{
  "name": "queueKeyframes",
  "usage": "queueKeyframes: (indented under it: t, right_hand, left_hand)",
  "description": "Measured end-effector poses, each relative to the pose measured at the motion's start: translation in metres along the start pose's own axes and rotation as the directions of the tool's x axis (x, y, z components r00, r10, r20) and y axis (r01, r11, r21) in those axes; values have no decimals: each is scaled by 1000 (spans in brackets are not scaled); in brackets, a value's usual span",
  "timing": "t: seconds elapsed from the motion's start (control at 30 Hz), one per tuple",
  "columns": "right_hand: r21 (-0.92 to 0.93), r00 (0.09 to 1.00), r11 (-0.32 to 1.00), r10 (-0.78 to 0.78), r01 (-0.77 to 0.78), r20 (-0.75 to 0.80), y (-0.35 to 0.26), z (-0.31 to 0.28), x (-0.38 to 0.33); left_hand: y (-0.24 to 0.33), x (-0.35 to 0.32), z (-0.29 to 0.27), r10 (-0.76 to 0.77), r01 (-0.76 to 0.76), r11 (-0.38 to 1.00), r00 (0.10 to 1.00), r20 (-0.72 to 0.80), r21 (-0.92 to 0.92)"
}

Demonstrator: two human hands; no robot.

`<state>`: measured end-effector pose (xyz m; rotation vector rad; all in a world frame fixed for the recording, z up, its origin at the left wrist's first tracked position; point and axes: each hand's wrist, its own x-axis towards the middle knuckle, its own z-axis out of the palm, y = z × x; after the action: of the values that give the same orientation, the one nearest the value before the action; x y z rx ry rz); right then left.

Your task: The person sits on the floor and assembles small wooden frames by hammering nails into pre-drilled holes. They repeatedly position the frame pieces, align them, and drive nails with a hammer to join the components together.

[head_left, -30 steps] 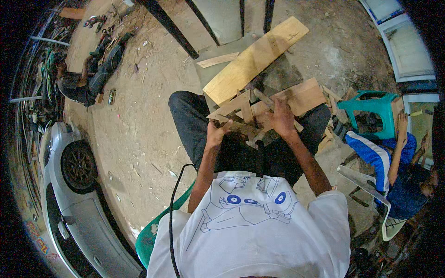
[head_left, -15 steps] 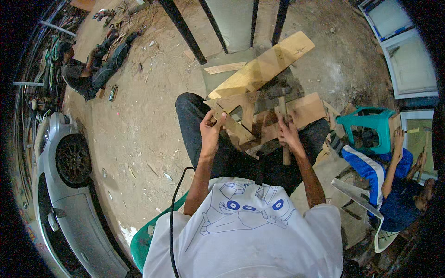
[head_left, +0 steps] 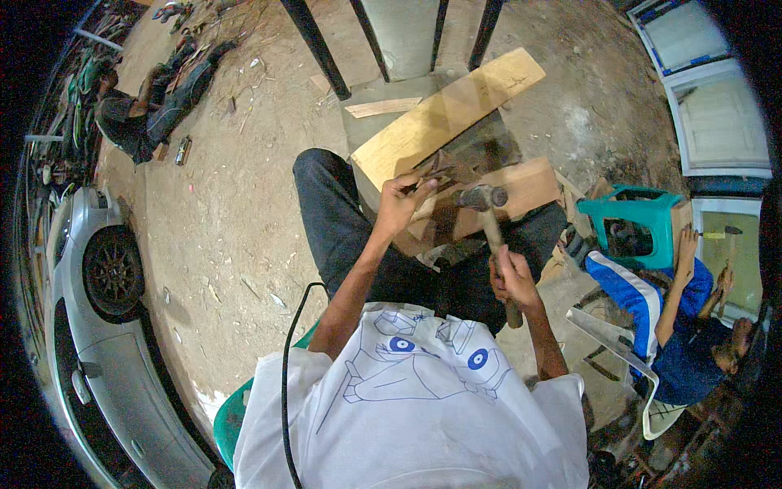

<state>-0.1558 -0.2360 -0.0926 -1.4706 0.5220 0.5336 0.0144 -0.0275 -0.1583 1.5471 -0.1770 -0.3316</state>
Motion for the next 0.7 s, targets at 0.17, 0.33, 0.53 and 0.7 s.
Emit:
queueKeyframes:
  t: [0.17, 0.33, 0.53, 0.7]
  right_hand:
    - [-477, 999, 879, 46, -31, 20, 66, -3, 7]
    - [-309, 1000, 951, 12, -13, -5, 67, 21, -10]
    - [-277, 994, 961, -14, -17, -112, 69, 30, -13]
    - [-378, 988, 924, -106, 56, -113, 100, 20, -10]
  left_hand:
    - [8, 4, 4, 28, -19, 998, 987, 158, -60]
    - [50, 4, 6, -138, 120, 990, 881, 453, 67]
    - [44, 21, 20, -85, 106, 994, 865, 495, -15]
    - [57, 15, 34, -129, 144, 990, 921, 367, -12]
